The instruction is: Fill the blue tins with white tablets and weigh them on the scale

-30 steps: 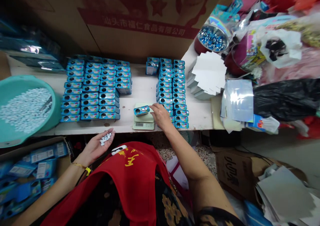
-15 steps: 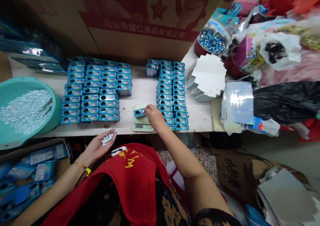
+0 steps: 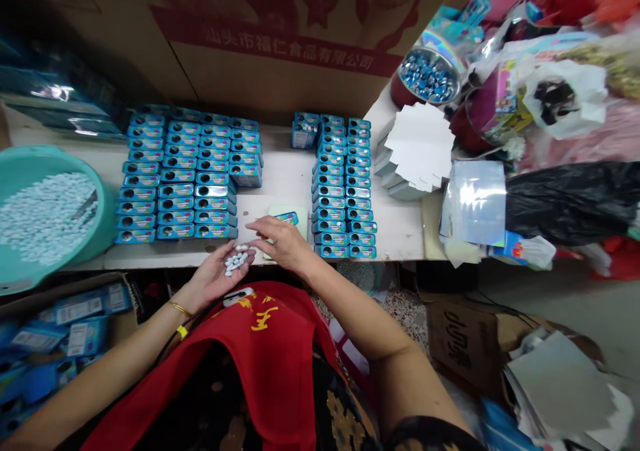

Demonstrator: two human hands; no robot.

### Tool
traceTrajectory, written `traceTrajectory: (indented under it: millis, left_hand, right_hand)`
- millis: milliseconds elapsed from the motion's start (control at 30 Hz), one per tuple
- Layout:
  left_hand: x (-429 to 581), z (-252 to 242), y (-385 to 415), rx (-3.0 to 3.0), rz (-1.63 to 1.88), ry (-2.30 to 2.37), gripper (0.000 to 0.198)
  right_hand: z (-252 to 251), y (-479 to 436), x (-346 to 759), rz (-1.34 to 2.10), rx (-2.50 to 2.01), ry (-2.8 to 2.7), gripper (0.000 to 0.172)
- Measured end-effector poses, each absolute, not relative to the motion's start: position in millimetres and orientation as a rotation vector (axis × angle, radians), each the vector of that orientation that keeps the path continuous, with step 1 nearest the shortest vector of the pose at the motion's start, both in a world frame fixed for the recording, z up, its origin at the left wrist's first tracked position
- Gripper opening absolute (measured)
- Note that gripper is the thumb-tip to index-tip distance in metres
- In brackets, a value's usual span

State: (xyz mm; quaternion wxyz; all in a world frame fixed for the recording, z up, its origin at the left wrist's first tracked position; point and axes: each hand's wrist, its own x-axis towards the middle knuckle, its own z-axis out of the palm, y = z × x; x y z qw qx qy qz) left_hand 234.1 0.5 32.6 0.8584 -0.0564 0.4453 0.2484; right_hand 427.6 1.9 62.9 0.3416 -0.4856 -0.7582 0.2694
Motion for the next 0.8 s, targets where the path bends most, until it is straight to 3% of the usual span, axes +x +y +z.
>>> traceTrajectory:
  millis: [200,367,533,700,800]
  left_hand:
    - [216.9,29.0,3.9,-0.096,0.549,0.841,0.011]
    - [178.7,22.7,-5.1,-0.091,0.617,0.925,0.019]
    - [158.8,19.2,-14.3,-0.065,0.669,1.014,0.029]
    - [153.9,19.0,-13.5,-0.065,0.685,1.027,0.031]
    - [149.6,18.5,-11.6,-0.071,0.702,1.023,0.031]
  right_hand:
    - [58.4,8.0,470.3,0.592,-1.554,-1.754,0.022]
    - [30.4,4.9,498.6,0.593,-1.668,-1.939,0.045]
    - [14.9,7.8,494.2,0.646,-1.677,-2.041,0.055]
    - [9.6,15.1,487.2,0.669,-1.688,-2.096,0.056]
    - [6.0,18.7,484.0,0.684,-1.675,-2.136,0.045]
